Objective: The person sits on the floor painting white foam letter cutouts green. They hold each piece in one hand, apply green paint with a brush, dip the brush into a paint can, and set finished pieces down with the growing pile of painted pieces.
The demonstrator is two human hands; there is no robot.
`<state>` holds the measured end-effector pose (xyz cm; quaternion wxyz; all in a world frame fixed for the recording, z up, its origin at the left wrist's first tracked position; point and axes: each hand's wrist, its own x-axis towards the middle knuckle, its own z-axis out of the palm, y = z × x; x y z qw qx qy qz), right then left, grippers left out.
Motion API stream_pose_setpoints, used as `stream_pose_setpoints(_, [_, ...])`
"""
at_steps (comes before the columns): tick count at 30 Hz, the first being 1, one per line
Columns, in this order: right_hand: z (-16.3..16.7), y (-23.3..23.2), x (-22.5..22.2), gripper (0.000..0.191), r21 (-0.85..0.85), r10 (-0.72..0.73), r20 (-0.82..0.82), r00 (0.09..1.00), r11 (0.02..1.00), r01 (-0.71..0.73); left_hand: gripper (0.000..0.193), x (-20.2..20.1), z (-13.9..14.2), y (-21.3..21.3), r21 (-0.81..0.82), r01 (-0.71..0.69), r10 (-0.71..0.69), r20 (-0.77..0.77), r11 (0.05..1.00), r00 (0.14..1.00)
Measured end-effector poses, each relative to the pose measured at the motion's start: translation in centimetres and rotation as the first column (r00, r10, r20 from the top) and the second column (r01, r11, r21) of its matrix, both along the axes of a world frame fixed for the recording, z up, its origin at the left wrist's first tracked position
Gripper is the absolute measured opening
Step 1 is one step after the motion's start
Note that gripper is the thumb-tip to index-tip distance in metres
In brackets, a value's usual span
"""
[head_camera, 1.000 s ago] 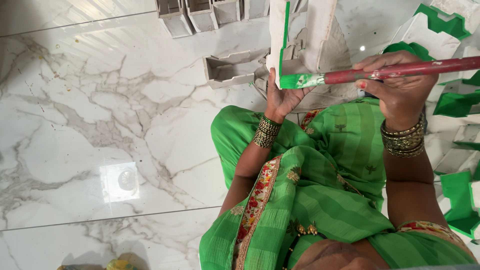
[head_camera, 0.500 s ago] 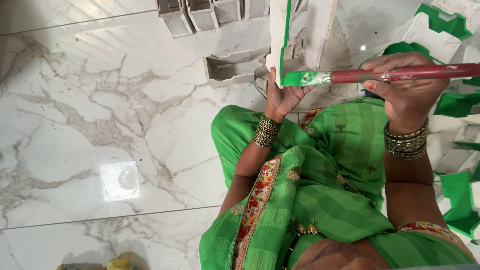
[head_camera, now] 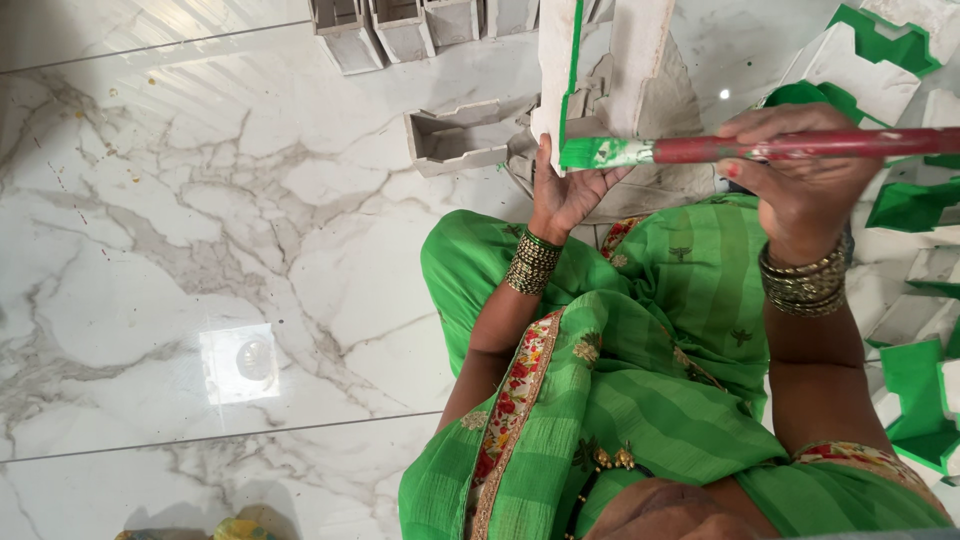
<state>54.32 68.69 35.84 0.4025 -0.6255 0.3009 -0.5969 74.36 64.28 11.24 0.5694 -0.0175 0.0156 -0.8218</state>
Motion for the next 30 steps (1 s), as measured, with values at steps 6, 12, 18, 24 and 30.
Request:
stream_pose_setpoints(6, [-1.0,-0.1,-1.4,0.03,0.014,0.085,-0.058,0.995,0.996,-0.084,0.087,0.1,1.0,-0.2,0.045,-0.023,0.022,0.023,0.999,0.999])
stream_pose_setpoints(12, [-0.6,0.5,-0.9,0.028,-0.252,0.012,-0.282,0.959,0.964,-0.087,0.078,0.5,2.8,0.1,0.036,-0.033,0.037,-0.088,0.999,0.995])
stream_pose_setpoints(18, [-0.4,0.6,0.4,0.03,-0.3,-0.043,-0.469,0.882,0.947,-0.114,0.075,0.9,2.9,0.5,0.067,-0.04,0.039,0.023,0.997,0.999])
stream_pose_setpoints(24, [-0.2,1.1,0.1,0.028,-0.284,-0.025,-0.413,0.91,0.953,-0.102,0.072,1.1,1.8,0.3,0.057,-0.023,0.027,-0.084,0.998,0.996])
stream_pose_setpoints(30, [-0.7,0.9,1.4,0.028,-0.311,-0.009,-0.482,0.876,0.937,-0.161,0.074,1.3,1.9,0.3,0.065,-0.015,0.017,-0.033,0.998,0.999])
